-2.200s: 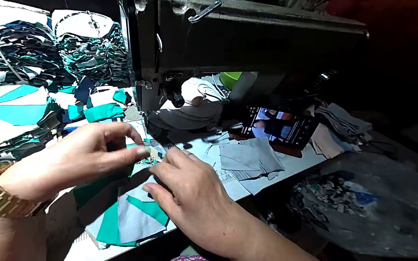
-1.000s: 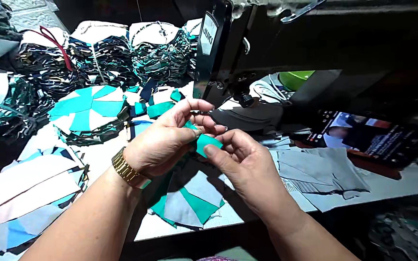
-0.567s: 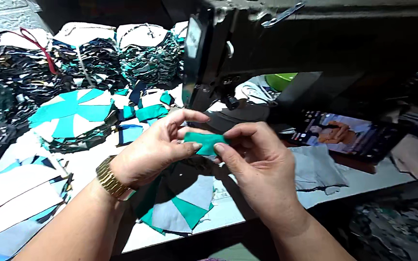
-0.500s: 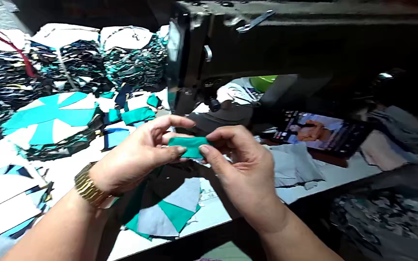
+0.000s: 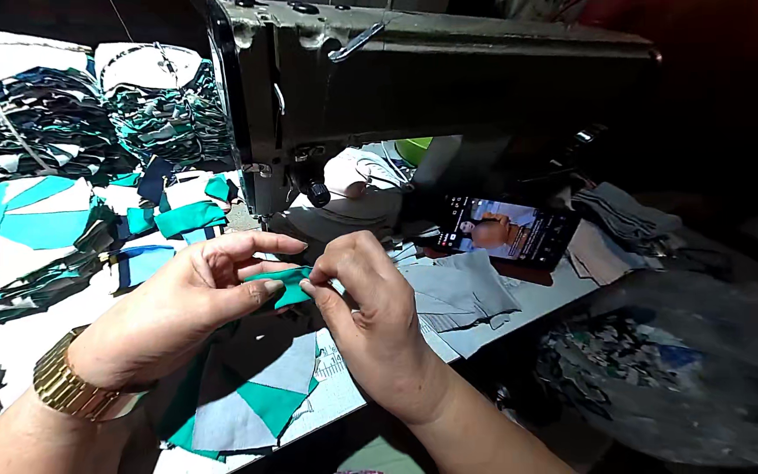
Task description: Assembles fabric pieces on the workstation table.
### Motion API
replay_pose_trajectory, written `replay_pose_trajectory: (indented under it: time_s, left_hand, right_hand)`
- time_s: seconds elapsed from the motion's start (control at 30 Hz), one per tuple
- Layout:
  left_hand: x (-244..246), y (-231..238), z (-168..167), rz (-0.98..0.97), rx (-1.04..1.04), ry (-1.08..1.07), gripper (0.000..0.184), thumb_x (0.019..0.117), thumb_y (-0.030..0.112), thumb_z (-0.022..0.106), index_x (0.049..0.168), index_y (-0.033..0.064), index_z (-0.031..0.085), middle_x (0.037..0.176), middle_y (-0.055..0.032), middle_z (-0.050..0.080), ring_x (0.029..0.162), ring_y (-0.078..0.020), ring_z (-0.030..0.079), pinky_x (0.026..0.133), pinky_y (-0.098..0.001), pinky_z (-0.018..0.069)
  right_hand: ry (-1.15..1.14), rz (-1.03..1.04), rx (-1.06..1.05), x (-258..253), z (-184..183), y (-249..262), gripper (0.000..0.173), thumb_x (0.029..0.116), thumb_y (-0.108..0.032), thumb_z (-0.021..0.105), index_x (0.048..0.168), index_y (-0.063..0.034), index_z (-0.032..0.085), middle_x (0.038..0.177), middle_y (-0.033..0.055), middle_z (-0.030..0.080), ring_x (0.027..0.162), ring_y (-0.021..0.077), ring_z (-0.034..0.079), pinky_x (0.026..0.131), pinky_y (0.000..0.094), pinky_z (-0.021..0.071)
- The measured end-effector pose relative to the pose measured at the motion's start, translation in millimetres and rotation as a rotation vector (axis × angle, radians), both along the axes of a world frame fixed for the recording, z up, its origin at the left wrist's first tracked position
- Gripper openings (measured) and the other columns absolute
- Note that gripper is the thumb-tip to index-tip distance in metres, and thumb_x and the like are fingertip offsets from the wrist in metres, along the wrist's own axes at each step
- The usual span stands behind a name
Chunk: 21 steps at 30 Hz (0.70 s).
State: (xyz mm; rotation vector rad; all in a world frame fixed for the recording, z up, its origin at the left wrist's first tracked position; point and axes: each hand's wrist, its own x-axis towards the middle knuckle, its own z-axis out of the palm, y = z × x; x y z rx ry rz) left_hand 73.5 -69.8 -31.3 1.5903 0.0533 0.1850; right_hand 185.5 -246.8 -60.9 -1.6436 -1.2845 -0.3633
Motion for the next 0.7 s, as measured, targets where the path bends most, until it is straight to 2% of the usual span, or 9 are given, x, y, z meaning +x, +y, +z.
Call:
replay_pose_trajectory:
  time_s: [0.07, 0.13, 0.23, 0.33, 0.43, 0.5, 0.57, 0.63, 0.7]
  left_hand:
    - [-0.1, 0.1, -0.2, -0.024, -0.021, -0.008, 0.039, 0.0937, -0.005, 0.059, 0.130, 0.0057, 0.066, 0.114, -0.0130, 0.072, 0.095, -0.0178, 0.072, 0.082, -0.0278, 0.0609]
    - [-1.4, -0.9, 1.2, -0.058, -0.056, 0.002, 0.034, 0.0951, -0.008, 0.056, 0.126, 0.0015, 0.067, 0.112, -0.0151, 0.071, 0.093, -0.0201, 0.072, 0.082, -0.0308, 0.0624]
    - [-4.0, -3.2, 5.0, -0.050, -0.067, 0.062, 0.024, 0.0977, -0.009, 0.055, 0.117, -0.0032, 0.069, 0.103, -0.0160, 0.073, 0.085, -0.0199, 0.073, 0.079, -0.0307, 0.0633]
    - [-3.7, -3.1, 4.3, -0.006, 0.077, 0.052, 0.013, 0.0982, -0.002, 0.061, 0.106, -0.0033, 0.071, 0.089, -0.0125, 0.074, 0.075, -0.0168, 0.073, 0.072, -0.0279, 0.0630]
    - [-1.5, -1.1, -1.1, 0.089, 0.347, -0.034, 0.009, 0.0960, 0.012, 0.069, 0.097, 0.0049, 0.075, 0.084, -0.0010, 0.072, 0.072, -0.0057, 0.067, 0.065, -0.0195, 0.0571]
    - [1.0, 4.1, -5.1, 0.139, 0.489, -0.097, 0.013, 0.0952, 0.022, 0.071, 0.097, 0.0108, 0.077, 0.104, 0.0019, 0.069, 0.092, -0.0033, 0.066, 0.078, -0.0191, 0.0564]
    - [2.4, 4.9, -4.3, 0.166, 0.493, -0.123, 0.015, 0.0960, 0.021, 0.071, 0.102, 0.0083, 0.075, 0.115, -0.0017, 0.066, 0.098, -0.0056, 0.067, 0.081, -0.0204, 0.0600]
    - [2.7, 3.5, -2.2, 0.190, 0.449, -0.136, 0.012, 0.0964, 0.016, 0.070, 0.102, 0.0068, 0.074, 0.099, 0.0001, 0.072, 0.085, -0.0045, 0.069, 0.075, -0.0204, 0.0597]
    - [2.9, 2.1, -0.1, 0.173, 0.381, -0.134, 0.008, 0.0960, 0.011, 0.070, 0.101, 0.0048, 0.071, 0.085, -0.0007, 0.073, 0.075, -0.0040, 0.069, 0.070, -0.0195, 0.0583]
  right_hand:
    - [-0.124, -0.012, 0.022, 0.2, -0.9, -1.1, 0.004, 0.0938, -0.007, 0.068, 0.095, -0.0066, 0.072, 0.113, 0.0111, 0.059, 0.111, 0.0213, 0.057, 0.093, 0.0332, 0.0509]
    - [-0.193, 0.018, 0.084, 1.6, -2.6, -0.6, 0.003, 0.0943, -0.009, 0.070, 0.094, -0.0069, 0.073, 0.116, 0.0125, 0.061, 0.117, 0.0236, 0.056, 0.100, 0.0362, 0.0483]
    - [-0.235, 0.040, 0.129, 3.6, -3.9, 1.6, 0.003, 0.0924, -0.004, 0.069, 0.090, -0.0038, 0.072, 0.105, 0.0117, 0.066, 0.108, 0.0238, 0.061, 0.093, 0.0359, 0.0506]
    - [-0.180, 0.041, 0.100, 5.4, -4.7, 2.8, 0.004, 0.0947, -0.002, 0.066, 0.093, -0.0009, 0.069, 0.096, 0.0100, 0.068, 0.095, 0.0200, 0.064, 0.084, 0.0336, 0.0528]
    - [0.005, 0.035, 0.074, 2.4, -3.9, 1.2, 0.005, 0.0968, -0.004, 0.064, 0.101, -0.0008, 0.064, 0.094, 0.0057, 0.067, 0.085, 0.0087, 0.066, 0.078, 0.0226, 0.0574]
    - [0.265, 0.100, 0.058, -1.8, 1.2, -0.6, 0.017, 0.0968, -0.003, 0.065, 0.113, -0.0038, 0.059, 0.100, 0.0022, 0.065, 0.083, 0.0044, 0.066, 0.073, 0.0175, 0.0580]
    - [0.552, 0.221, 0.057, -1.4, 6.2, -2.1, 0.035, 0.0935, 0.003, 0.067, 0.125, -0.0069, 0.055, 0.107, 0.0037, 0.066, 0.085, 0.0089, 0.069, 0.073, 0.0213, 0.0611]
    - [0.725, 0.308, 0.078, 1.5, 6.4, -1.7, 0.045, 0.0892, 0.009, 0.067, 0.129, -0.0064, 0.053, 0.108, 0.0081, 0.069, 0.088, 0.0143, 0.071, 0.076, 0.0264, 0.0627]
    - [0.751, 0.327, 0.097, 3.7, 4.7, -2.8, 0.045, 0.0882, 0.010, 0.067, 0.129, -0.0061, 0.055, 0.107, 0.0082, 0.068, 0.088, 0.0143, 0.071, 0.077, 0.0268, 0.0625]
